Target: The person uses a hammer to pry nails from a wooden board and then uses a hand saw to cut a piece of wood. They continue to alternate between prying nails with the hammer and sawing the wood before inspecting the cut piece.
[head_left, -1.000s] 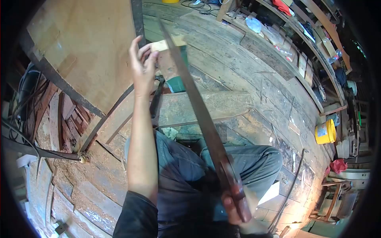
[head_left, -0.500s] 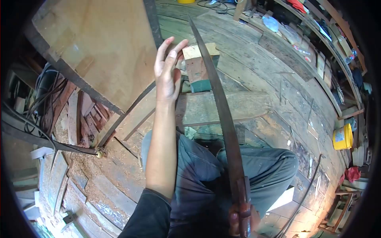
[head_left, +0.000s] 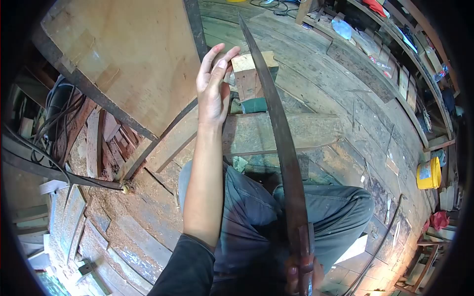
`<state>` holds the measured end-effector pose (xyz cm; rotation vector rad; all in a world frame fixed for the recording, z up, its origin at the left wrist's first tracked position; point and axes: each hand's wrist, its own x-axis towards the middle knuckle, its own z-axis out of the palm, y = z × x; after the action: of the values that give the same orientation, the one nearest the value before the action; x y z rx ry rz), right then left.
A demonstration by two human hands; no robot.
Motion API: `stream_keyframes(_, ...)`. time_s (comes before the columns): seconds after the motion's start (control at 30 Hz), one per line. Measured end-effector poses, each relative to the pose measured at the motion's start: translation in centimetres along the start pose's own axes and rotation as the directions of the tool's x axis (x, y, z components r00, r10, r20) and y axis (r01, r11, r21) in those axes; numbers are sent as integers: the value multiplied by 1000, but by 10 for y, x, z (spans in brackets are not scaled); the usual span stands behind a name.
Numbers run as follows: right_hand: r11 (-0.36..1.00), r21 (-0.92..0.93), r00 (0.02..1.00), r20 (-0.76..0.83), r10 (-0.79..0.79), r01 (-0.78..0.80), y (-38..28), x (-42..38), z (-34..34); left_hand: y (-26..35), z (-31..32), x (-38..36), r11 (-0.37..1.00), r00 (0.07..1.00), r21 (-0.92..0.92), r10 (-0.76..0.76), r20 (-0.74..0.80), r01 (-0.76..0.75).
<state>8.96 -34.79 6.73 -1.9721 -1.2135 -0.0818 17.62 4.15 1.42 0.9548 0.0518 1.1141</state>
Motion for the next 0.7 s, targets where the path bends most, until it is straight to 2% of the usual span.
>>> stream_keyframes(0.07,999,-36,1000,1,-29,29,-1,0,-1,1,0,0,1000,1000,-2,0,1,0)
stream_keyframes(0.13,996,33,996,38,77,-78,-4,1,-3,1,1,0,1000,1000,-4,-9,-6,9)
stream_keyframes(0.27,998,27,998,0,57,-57,-2,-5,0,2,1,0,1000,1000,21,-17,-17,17)
stream_keyframes(0.37,992,80,995,3,97,-97,-5,0,-1,-3,-1,1,999,999,-25,-30,-19,29)
stream_keyframes(0.43,995,63,997,18,75,-76,-2,-1,-2,-9,-1,2,992,995,115,67,-72,-58)
stream_keyframes(0.47,995,61,997,17,75,-76,-1,-2,-3,-9,-3,2,980,995,198,51,-81,-34)
stream_keyframes(0.5,1000,-14,999,35,-5,5,2,-5,-3,-10,-5,2,980,995,196,51,-81,-34)
stream_keyframes(0.53,992,-87,995,59,-82,87,5,-8,-3,-11,-6,2,963,999,270,29,-32,-19)
stream_keyframes(0.57,992,-88,995,60,-81,86,8,-14,-2,-11,-6,2,939,1000,343,3,15,-8)
stream_keyframes(0.63,949,-215,972,-2,-236,231,17,-28,6,-12,-4,4,929,999,368,27,44,-42)
stream_keyframes(0.67,950,-214,972,0,-234,229,31,-30,13,-11,-4,5,921,998,388,17,67,-42)
stream_keyframes(0.7,828,-402,868,-141,-477,390,49,-28,23,-11,-4,5,912,996,408,6,89,-42)
